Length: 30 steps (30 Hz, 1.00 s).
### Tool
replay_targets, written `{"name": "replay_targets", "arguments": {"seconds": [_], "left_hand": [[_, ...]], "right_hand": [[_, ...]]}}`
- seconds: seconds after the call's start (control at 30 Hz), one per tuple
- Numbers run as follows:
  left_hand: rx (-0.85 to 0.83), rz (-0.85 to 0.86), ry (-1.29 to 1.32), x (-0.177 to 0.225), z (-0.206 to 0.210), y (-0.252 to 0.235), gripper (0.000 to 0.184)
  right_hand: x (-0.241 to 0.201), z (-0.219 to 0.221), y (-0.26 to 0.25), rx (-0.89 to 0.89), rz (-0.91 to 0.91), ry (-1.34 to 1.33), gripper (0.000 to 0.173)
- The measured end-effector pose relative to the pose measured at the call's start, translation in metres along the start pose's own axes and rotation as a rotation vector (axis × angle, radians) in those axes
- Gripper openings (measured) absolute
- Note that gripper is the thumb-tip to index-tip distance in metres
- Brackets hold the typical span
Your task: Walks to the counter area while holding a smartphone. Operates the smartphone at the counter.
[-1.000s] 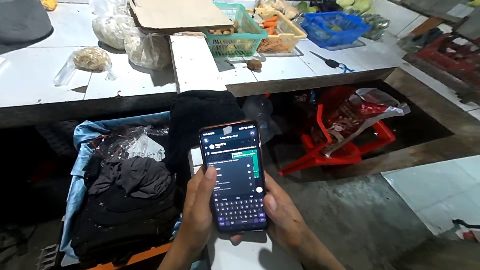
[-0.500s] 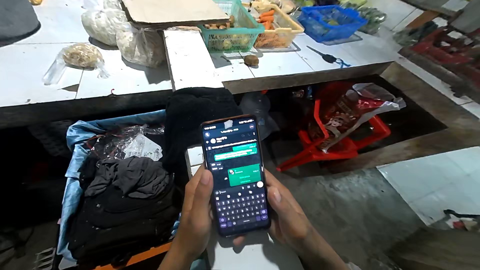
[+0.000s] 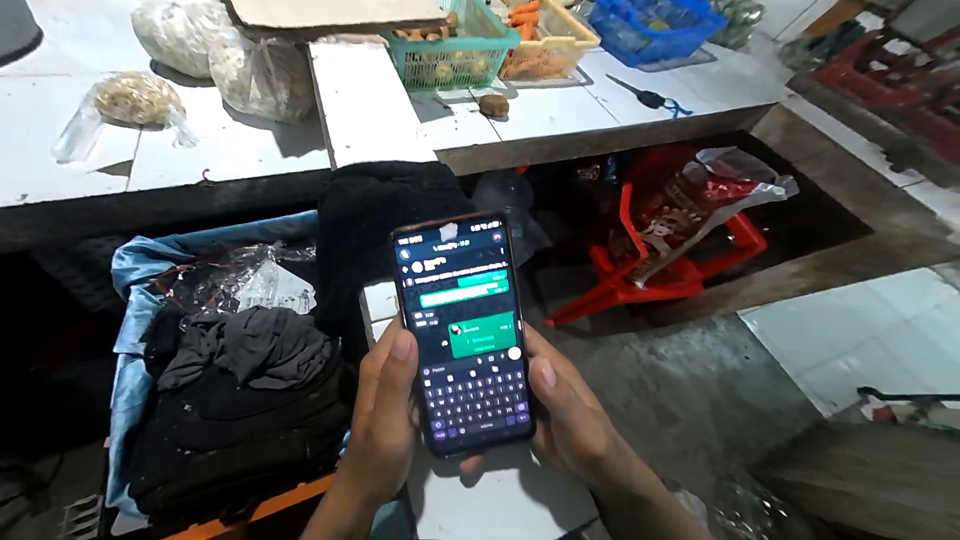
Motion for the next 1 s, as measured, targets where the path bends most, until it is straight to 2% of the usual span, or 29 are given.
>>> {"name": "replay_targets", "arguments": {"seconds": [0.3, 0.6, 0.77, 1.0], "left_hand": [[0.006, 0.003, 0.003, -0.002, 0.001, 0.003, 0.06], [-0.009, 0.03, 0.03, 0.003, 0.006, -0.001, 0.037], [-0.092, 0.066, 0.063, -0.001, 0.003, 0.005, 0.04], [-0.05, 0.065, 0.039, 0.011, 0.007, -0.001, 0.033]], "right_hand": [[0.0, 0.001, 0.003, 0.004, -0.003, 0.018, 0.047], [0.001, 0.001, 0.003, 0.003, -0.002, 0.0, 0.047], [0.003, 0.003, 0.009, 0.046, -0.02, -0.042, 0.049], [-0.004, 0.003, 0.0, 0.025, -0.084, -0.025, 0.051]]}}
Point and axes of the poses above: each hand's wrist, its own y-axis away from the middle knuckle, its own z-axis out of the palm, x = y × z, the point moved 2 cm from there along -y, towards the middle knuckle, and after that the axes turned 1 degree about -x, right-handed, at the moved point
